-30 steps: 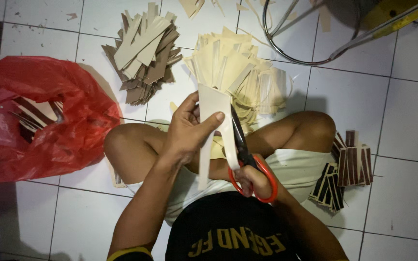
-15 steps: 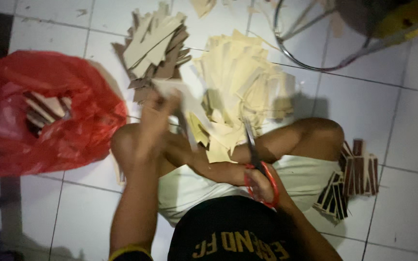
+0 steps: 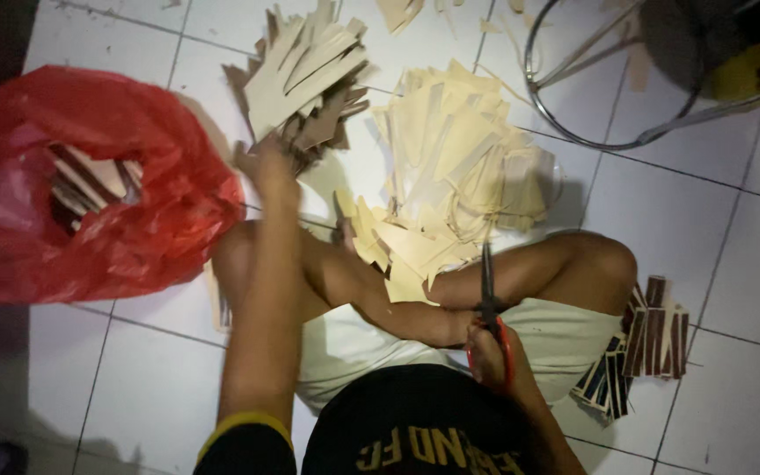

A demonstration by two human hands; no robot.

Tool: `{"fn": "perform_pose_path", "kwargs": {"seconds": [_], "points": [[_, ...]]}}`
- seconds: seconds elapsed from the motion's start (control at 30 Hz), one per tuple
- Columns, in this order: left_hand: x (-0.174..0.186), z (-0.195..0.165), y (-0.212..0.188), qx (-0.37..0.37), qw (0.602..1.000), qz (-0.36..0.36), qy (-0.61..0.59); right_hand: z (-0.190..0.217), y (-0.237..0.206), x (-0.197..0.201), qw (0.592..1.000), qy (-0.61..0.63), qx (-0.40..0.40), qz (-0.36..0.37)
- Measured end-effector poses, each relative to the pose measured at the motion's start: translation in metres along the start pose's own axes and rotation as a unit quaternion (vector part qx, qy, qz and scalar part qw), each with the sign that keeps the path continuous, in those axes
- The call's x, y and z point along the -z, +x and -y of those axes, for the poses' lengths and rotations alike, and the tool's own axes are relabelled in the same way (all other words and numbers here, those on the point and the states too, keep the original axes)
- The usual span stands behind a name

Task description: The person sits on the floor and uses scissors to cut rectangular pieces of light-colored paper into smaller strips. The cut pieces are placed into a red plastic bag, while the remaining scraps accumulate on the floor.

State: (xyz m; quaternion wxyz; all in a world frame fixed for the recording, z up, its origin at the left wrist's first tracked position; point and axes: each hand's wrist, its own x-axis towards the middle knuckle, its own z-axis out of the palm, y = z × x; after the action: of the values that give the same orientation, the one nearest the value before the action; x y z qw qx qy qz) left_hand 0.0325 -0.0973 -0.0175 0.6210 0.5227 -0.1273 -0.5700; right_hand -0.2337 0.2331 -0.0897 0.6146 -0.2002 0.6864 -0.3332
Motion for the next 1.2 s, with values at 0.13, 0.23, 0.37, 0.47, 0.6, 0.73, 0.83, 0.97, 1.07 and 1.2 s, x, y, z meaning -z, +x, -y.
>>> {"fn": "perform_pose_path", "kwargs": {"seconds": [0.13,0.23,0.37,0.47,0.6,0.73,0.83,0.97,1.07,1.2], "points": [[-0.029,0.082,-0.054,-0.154,0.852,0.172,0.471,0.009,-0.004,-0.01,0.992,-0.115,0.051,-0.02],[-0.052,0.112,-0.089,-0.216,0.715,0.207,0.632,0.015,-0.009,-0.012,0.988,-0.14,0.05,-0.038],[-0.063,0.116,-0.095,-0.144,0.677,0.187,0.697,0.016,-0.013,-0.005,0.984,-0.156,0.072,-0.055],[-0.056,0.11,-0.081,-0.112,0.66,0.217,0.71,0.012,-0.01,0.0,0.981,-0.161,0.088,-0.069],[-0.038,0.095,-0.069,0.035,0.744,0.306,0.592,0.009,-0.005,0.002,0.963,-0.203,0.158,-0.075],[-0.014,0.076,-0.085,0.158,0.863,0.338,0.342,0.021,-0.004,-0.003,0.967,-0.213,0.128,-0.055],[-0.011,0.057,-0.1,0.108,0.897,0.34,0.259,0.04,-0.011,-0.006,0.983,-0.169,0.065,-0.001],[-0.017,0.034,-0.12,0.063,0.911,0.315,0.258,0.076,-0.022,-0.013,0.974,-0.117,0.158,0.113],[-0.022,0.02,-0.13,0.031,0.893,0.362,0.265,0.101,-0.034,-0.017,0.967,-0.084,0.182,0.158],[-0.026,0.013,-0.142,0.02,0.876,0.402,0.265,0.122,-0.043,-0.016,0.97,-0.07,0.156,0.171]]}}
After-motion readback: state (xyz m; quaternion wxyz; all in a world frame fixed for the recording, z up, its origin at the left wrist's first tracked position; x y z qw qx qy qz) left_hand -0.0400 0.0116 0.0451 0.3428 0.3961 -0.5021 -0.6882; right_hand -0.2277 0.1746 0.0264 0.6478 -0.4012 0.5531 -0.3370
